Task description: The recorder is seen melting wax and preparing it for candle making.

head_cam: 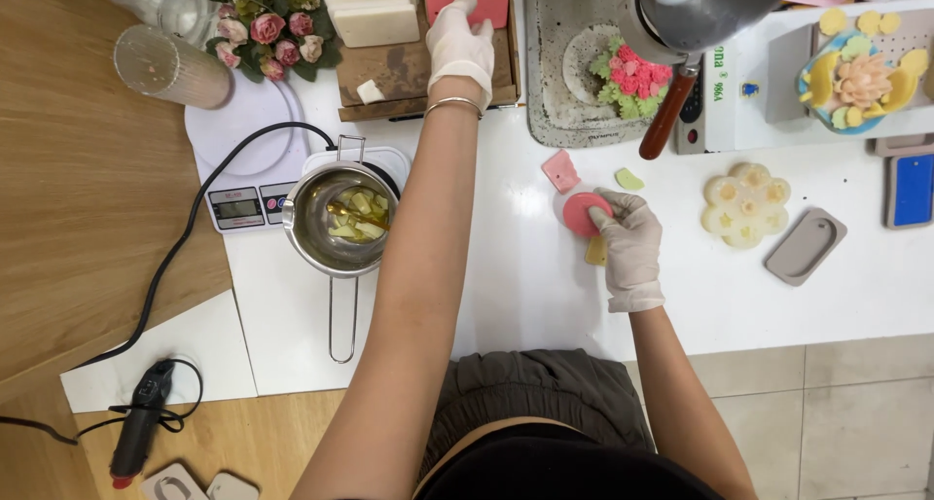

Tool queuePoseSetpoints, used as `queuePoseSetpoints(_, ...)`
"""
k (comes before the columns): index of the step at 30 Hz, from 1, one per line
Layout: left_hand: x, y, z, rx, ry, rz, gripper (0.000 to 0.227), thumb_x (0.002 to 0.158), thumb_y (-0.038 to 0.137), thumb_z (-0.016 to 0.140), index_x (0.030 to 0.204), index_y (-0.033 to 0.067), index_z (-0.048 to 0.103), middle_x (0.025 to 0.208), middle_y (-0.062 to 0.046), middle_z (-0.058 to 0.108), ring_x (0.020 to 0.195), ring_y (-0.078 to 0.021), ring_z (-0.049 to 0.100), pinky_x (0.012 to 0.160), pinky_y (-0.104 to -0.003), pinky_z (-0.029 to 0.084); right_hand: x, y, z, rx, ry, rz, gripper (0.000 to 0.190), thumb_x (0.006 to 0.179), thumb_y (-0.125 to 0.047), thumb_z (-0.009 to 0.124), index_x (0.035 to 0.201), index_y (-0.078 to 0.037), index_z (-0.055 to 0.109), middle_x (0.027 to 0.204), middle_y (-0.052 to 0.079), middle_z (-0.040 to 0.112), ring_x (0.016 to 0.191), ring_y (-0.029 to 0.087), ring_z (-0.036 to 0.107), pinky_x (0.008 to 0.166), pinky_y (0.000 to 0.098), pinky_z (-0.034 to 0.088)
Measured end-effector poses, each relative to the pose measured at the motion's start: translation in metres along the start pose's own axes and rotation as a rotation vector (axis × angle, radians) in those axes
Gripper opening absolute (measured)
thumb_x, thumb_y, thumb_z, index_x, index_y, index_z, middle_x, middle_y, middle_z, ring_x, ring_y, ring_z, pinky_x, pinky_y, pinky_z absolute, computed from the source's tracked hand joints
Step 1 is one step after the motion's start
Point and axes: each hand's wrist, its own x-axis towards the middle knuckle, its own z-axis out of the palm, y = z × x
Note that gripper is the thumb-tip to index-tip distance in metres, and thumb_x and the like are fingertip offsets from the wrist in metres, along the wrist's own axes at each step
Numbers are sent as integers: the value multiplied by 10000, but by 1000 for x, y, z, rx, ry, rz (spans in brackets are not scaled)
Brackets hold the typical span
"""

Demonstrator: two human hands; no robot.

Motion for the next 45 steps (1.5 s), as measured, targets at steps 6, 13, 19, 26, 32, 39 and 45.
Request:
queuePoseSetpoints(6, -67, 7, -24, -58, -244, 83, 569, 872, 35, 672, 1380, -147, 492, 1218, -211, 626, 1133, -308, 607, 1036, -411, 502, -3, -3, -46, 277, 73, 34, 292, 974, 32, 636, 1251, 65, 552, 1145, 151, 690, 991, 191, 695, 904, 314, 605)
queuePoseSetpoints(13, -235, -49, -63, 1165, -590, 658, 430, 927, 265, 719, 1295, 49, 660, 1120, -98, 726, 992, -185, 701, 876, -323, 595, -11, -7, -67, 489, 145, 177, 259, 980, 15, 602, 1232, 39, 543, 1167, 151, 667, 1034, 233, 707, 936, 356, 625)
queuePoseSetpoints(19, -165, -126, -128, 2095, -427, 927, 708, 736, 426, 839, 1197, -26, 548, 1090, -161, 642, 990, -299, 656, 789, -402, 586, -17, 3, -65, 442, 106, 193, 218, 985, 9, 613, 1196, 49, 576, 1158, 145, 652, 1046, 243, 695, 942, 362, 622)
queuePoseSetpoints(26, -153, -101, -131, 1800, -438, 656, 293, 752, 229, 849, 954, 85, 692, 989, -123, 706, 930, -272, 699, 807, -378, 608, -21, -1, -49, 426, 113, 244, 207, 978, 16, 610, 1178, 52, 573, 1152, 138, 647, 1051, 238, 695, 952, 361, 600)
queuePoseSetpoints(32, -176, 26, -43, 1565, -522, 409, 55, 790, 167, 798, 806, 154, 747, 1033, -9, 775, 960, -129, 712, 941, -305, 534, -13, -4, -44, 467, 80, 225, 195, 983, 19, 605, 1169, 70, 575, 1142, 153, 651, 1051, 254, 696, 955, 365, 615)
queuePoseSetpoints(39, -79, 55, -15, 1381, -270, 455, 127, 874, 117, 712, 914, 6, 758, 942, -171, 751, 792, -241, 724, 800, -352, 574, -11, -22, -30, 426, 44, 210, 225, 976, 20, 602, 1189, 82, 566, 1163, 166, 652, 1045, 256, 700, 935, 356, 607)
queuePoseSetpoints(45, -28, 29, -53, 1044, -231, 420, 196, 819, 145, 720, 929, -11, 764, 917, -141, 768, 789, -219, 738, 765, -349, 588, 14, -50, 6, 205, -96, 48, 374, 939, 48, 637, 1302, 107, 563, 1172, 163, 685, 993, 192, 699, 882, 298, 606)
